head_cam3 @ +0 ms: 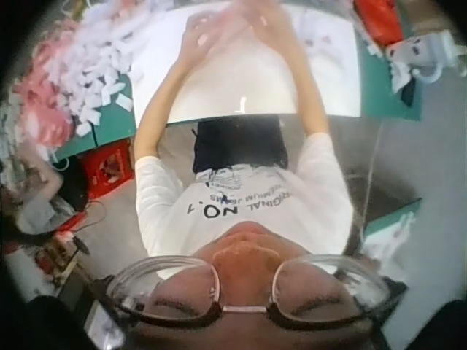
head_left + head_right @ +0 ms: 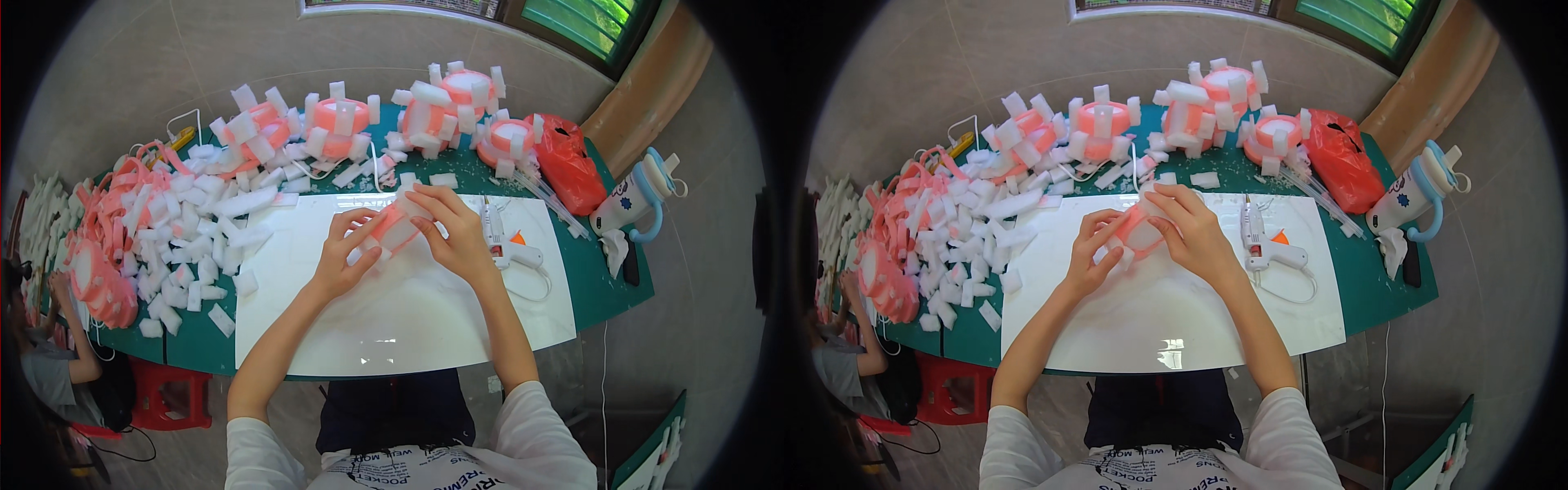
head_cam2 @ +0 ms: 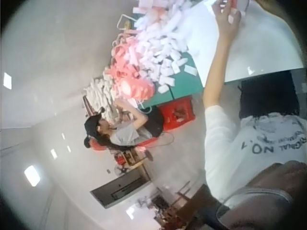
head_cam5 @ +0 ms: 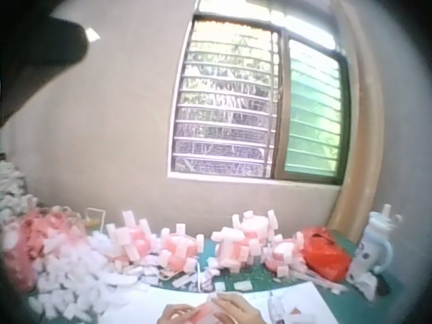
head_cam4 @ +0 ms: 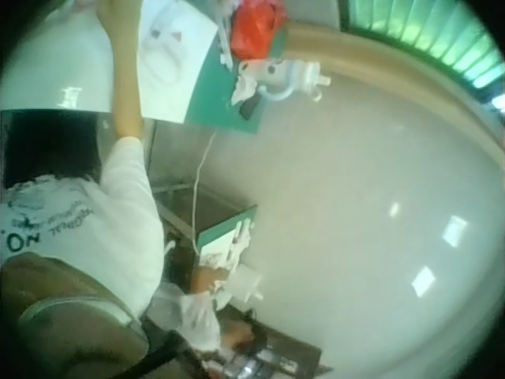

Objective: Glueing small white foam blocks onto pink foam rings to create a structural assembly.

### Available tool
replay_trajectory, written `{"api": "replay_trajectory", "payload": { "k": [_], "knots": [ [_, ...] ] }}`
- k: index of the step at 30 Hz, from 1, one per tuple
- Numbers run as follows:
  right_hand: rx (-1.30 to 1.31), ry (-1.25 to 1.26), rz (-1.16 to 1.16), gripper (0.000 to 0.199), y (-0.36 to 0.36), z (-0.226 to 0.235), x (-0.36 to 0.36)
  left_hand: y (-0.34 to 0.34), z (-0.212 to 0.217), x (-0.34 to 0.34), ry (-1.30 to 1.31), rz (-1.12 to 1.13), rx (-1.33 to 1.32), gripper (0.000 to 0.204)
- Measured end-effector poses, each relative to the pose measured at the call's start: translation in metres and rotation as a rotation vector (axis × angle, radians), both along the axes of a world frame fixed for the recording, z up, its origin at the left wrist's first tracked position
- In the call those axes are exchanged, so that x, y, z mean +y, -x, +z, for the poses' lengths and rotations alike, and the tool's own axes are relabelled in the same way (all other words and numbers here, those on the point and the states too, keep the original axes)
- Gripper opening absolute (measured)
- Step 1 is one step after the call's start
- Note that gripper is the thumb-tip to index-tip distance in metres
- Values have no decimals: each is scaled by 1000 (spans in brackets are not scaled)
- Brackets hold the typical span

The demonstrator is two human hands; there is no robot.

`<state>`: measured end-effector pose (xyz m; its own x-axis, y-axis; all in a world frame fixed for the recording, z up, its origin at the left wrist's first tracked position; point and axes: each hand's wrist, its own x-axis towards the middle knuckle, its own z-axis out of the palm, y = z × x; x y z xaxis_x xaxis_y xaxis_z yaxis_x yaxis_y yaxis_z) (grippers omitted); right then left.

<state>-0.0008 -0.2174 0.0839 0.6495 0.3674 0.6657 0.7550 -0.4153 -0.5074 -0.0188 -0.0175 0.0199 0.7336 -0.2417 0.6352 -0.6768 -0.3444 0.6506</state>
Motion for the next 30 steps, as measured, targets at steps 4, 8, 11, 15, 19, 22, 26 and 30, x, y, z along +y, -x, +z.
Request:
{"api": "replay_trajectory", "payload": {
  "k": [4, 8, 11, 15, 19, 22, 26, 30],
  "knots": [
    [27, -32, 31, 29, 2, -2, -1, 2, 3, 0, -46, 11, -15, 47],
    [-52, -10, 21, 30, 1, -2, -3, 2, 1, -1, -45, 9, -17, 47],
    [-28, -21, 30, 30, 4, 0, -3, 3, 0, 0, -41, 0, 1, 47],
    [19, -31, 35, 29, 3, -2, -2, 3, 1, 2, -25, -30, 40, 45],
    [-36, -11, 10, 29, 2, -4, -2, -3, 0, 7, 23, -115, 109, 37],
    [-39, -15, 13, 29, 2, -4, -2, -6, -1, 9, 34, -153, 109, 36],
    [-38, -33, 27, 29, 2, -5, -1, -9, 0, 14, 3, -148, 79, 37],
    [-38, -27, 25, 29, 2, -4, -1, -11, -3, 12, 91, -93, 90, 38]
  ]
}}
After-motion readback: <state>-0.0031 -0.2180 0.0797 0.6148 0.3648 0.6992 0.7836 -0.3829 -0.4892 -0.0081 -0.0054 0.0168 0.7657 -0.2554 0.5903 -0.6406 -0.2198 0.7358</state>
